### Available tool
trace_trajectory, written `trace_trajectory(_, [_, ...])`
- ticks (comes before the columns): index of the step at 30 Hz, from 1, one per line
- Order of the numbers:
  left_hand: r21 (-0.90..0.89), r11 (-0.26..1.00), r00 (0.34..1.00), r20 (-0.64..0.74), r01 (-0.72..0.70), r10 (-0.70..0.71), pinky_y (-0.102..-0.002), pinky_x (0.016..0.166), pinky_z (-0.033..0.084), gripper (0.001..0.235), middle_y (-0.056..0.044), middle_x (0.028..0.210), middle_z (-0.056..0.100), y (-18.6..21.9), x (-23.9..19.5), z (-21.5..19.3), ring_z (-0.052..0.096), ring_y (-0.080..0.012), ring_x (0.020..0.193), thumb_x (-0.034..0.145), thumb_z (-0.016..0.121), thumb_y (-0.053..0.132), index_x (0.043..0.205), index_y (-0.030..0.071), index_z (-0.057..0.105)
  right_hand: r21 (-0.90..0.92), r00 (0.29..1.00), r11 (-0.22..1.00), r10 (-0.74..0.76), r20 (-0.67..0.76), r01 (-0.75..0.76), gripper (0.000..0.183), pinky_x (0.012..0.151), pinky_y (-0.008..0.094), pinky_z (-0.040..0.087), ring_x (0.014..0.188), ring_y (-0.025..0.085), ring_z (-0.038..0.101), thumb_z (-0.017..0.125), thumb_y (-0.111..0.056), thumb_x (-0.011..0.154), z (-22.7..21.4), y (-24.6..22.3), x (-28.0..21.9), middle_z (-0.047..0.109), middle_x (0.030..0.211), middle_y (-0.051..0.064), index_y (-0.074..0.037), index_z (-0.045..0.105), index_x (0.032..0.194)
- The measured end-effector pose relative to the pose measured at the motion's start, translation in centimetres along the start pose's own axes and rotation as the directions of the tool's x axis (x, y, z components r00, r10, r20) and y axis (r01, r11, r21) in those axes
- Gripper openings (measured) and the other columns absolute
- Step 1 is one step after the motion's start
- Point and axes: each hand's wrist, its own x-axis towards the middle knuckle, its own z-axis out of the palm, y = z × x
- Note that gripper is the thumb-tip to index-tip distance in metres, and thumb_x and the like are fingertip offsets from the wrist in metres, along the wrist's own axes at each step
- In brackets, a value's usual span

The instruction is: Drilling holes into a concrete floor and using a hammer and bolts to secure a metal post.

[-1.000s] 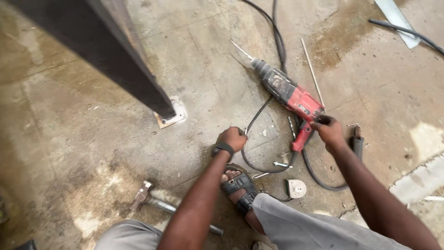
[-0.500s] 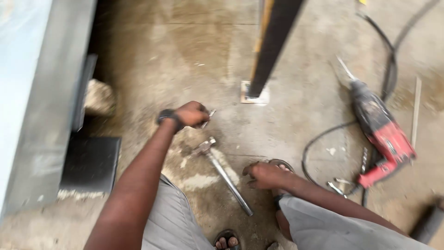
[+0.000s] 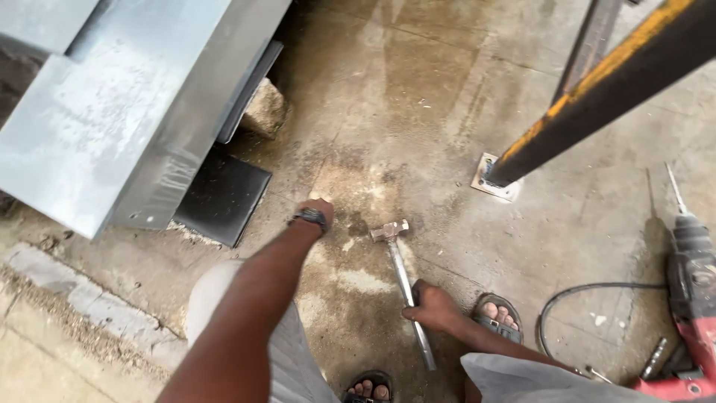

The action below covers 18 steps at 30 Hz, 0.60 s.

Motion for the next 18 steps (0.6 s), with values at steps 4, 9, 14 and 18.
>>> trace_trajectory(4, [0.318, 0.920, 0.973, 0.040, -0.229, 0.228, -0.037, 0.087, 0.061, 0.030, -0.014, 0.124, 0.071, 2.9, 2.2, 4.1, 0.068, -0.0241, 0.107, 0.101, 0.059, 0.023, 0.121, 0.006, 0.073, 0.559, 0.987, 0.814, 0.134, 0.086, -0.159, 0.040, 0.064, 0.040, 0.063, 0.070, 0.027, 0.071, 0.077, -0.017, 0.078, -0.5, 1.4, -0.5, 0.070, 0.088, 0.018, -0.002, 0.059, 0.110])
trace_trajectory(9, [0.142, 0.785, 0.796, 0.038, -0.603, 0.605, -0.048, 0.084, 0.060, 0.047, -0.021, 0.128, 0.058, 11.5, 1.2, 10.6, 0.064, -0.0311, 0.103, 0.093, 0.058, 0.021, 0.139, 0.010, 0.054, 0.668, 0.977, 0.717, 0.194, 0.085, -0.200, 0.039, 0.067, 0.040, 0.060, 0.072, 0.024, 0.068, 0.071, -0.016, 0.082, -4.2, 1.2, -1.3, 0.070, 0.092, 0.015, -0.003, 0.061, 0.117])
trace_trajectory(14, [0.288, 0.517, 0.586, 0.264, -0.806, 0.766, -0.045, 0.094, 0.056, 0.028, -0.019, 0.121, 0.071, 17.7, -1.3, 11.3, 0.069, -0.0299, 0.105, 0.099, 0.057, 0.022, 0.112, 0.003, 0.073, 0.473, 0.976, 0.860, 0.216, 0.000, -0.190, 0.042, 0.072, 0.039, 0.057, 0.076, 0.022, 0.068, 0.070, -0.024, 0.090, -5.8, 3.7, -1.8, 0.071, 0.093, 0.016, 0.000, 0.067, 0.124])
trace_trajectory(18, [0.127, 0.659, 0.663, -0.012, -0.741, 0.748, -0.043, 0.092, 0.057, 0.022, -0.020, 0.115, 0.073, 17.9, 0.1, 8.9, 0.070, -0.0318, 0.104, 0.090, 0.063, 0.012, 0.107, 0.004, 0.075, 0.270, 0.947, 0.957, 0.182, -0.266, -0.108, 0.048, 0.084, 0.038, 0.061, 0.091, 0.024, 0.075, 0.071, -0.025, 0.089, -7.4, 5.5, -7.5, 0.078, 0.105, 0.018, -0.006, 0.065, 0.132])
